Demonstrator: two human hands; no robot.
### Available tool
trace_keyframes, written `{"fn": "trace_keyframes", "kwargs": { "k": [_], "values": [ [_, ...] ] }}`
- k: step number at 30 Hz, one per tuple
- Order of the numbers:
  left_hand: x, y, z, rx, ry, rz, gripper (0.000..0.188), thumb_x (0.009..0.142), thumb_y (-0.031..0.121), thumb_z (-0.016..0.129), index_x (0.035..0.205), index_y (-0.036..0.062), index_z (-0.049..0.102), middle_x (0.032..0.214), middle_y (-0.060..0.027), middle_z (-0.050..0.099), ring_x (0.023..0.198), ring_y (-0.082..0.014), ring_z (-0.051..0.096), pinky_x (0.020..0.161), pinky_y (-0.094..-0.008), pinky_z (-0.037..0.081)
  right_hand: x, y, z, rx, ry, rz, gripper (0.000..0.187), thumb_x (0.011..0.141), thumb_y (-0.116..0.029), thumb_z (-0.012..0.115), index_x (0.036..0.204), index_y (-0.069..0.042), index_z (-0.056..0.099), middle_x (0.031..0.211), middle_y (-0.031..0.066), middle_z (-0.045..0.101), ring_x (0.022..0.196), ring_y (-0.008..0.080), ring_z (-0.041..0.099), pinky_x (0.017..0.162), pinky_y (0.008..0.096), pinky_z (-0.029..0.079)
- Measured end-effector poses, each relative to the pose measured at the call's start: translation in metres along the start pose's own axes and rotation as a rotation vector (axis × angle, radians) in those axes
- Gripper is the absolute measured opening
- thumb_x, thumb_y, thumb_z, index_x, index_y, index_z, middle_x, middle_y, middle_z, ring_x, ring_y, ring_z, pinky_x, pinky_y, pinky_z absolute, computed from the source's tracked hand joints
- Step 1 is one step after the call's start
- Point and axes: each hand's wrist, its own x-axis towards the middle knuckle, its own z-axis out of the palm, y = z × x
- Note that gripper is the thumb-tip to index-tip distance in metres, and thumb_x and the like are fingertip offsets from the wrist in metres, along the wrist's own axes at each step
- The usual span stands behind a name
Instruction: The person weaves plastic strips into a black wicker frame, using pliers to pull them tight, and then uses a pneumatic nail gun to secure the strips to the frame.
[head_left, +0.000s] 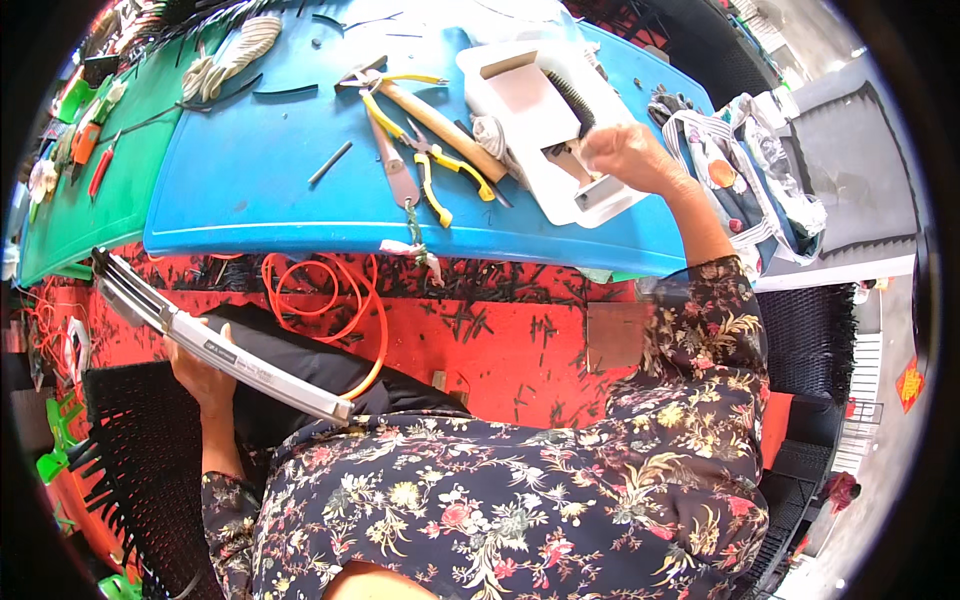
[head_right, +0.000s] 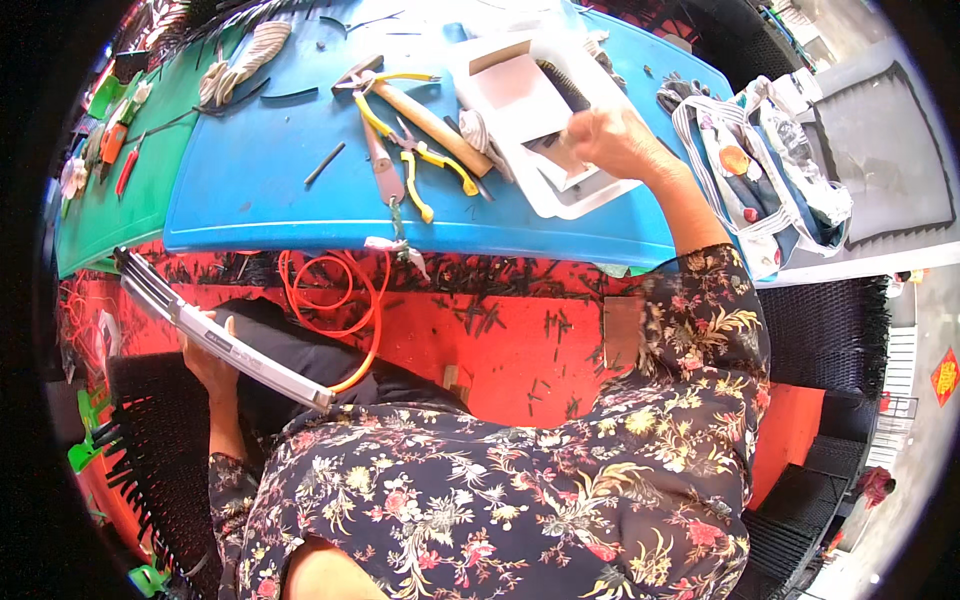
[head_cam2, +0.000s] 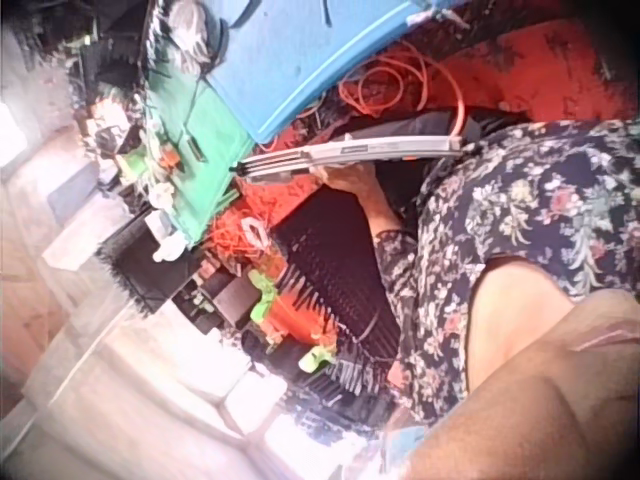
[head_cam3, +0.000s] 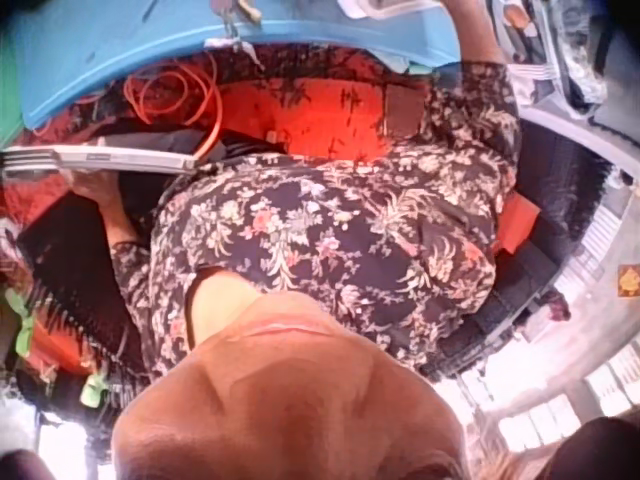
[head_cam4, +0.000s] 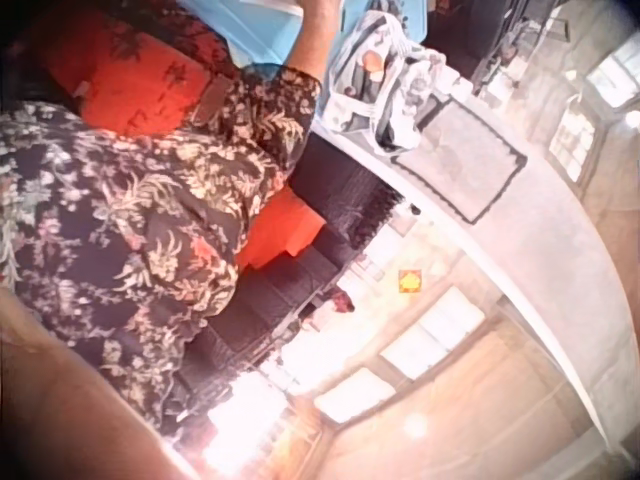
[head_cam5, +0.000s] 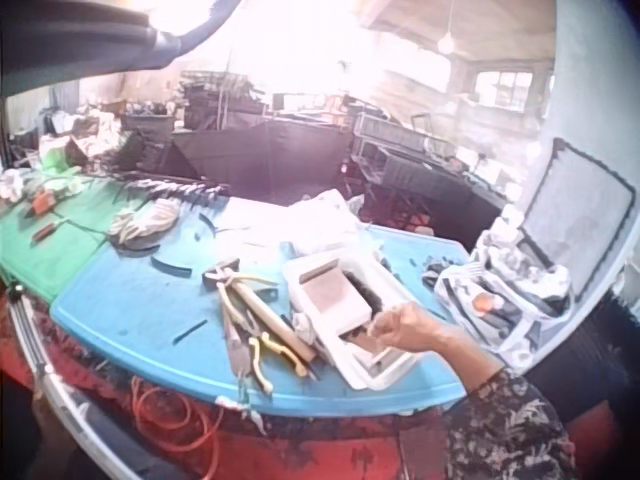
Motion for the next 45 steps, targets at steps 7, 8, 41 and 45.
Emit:
{"fn": "trace_keyframes", "kwargs": {
  "k": [7,8,41,45],
  "values": [
    [-0.001,-0.005,-0.001,0.030,-0.050,-0.010,0.037,0.069,0.009,0.074,0.097,-0.0016,0.053,0.085,-0.0157,0.056,0.081,-0.0377,0.052,0.072,-0.0461,0.041,-0.009,0.010,0.018,-0.320,-0.164,0.179,0.021,0.067,-0.021,0.065,0.077,-0.003,0.070,0.068,0.0152,0.064,0.067,0.0275,0.063,0.069,0.0362,0.050],
    [-0.002,-0.006,-0.001,0.054,-0.053,0.002,0.037,0.069,0.009,0.074,0.097,-0.0016,0.053,0.085,-0.0155,0.057,0.081,-0.0375,0.052,0.072,-0.0458,0.042,-0.005,0.013,0.023,-0.338,-0.094,0.204,0.021,0.068,-0.020,0.064,0.079,-0.003,0.070,0.070,0.0152,0.064,0.069,0.0275,0.063,0.070,0.0359,0.050],
    [0.004,0.002,-0.002,-0.037,-0.028,-0.071,0.029,0.069,0.011,0.073,0.089,-0.0005,0.056,0.078,-0.0173,0.056,0.079,-0.0398,0.051,0.072,-0.0465,0.041,0.026,0.024,0.041,-0.365,-0.107,0.035,0.021,0.074,-0.014,0.059,0.090,-0.005,0.069,0.087,0.0129,0.068,0.086,0.0293,0.065,0.079,0.0375,0.050],
    [0.002,0.005,-0.001,-0.050,-0.033,-0.107,0.032,0.069,0.011,0.074,0.093,-0.0015,0.056,0.080,-0.0183,0.056,0.079,-0.0403,0.050,0.071,-0.0470,0.041,0.021,0.026,0.033,-0.150,-0.113,0.104,0.024,0.070,-0.008,0.060,0.092,-0.003,0.069,0.083,0.0140,0.068,0.078,0.0260,0.065,0.075,0.0333,0.051]
  ]
}}
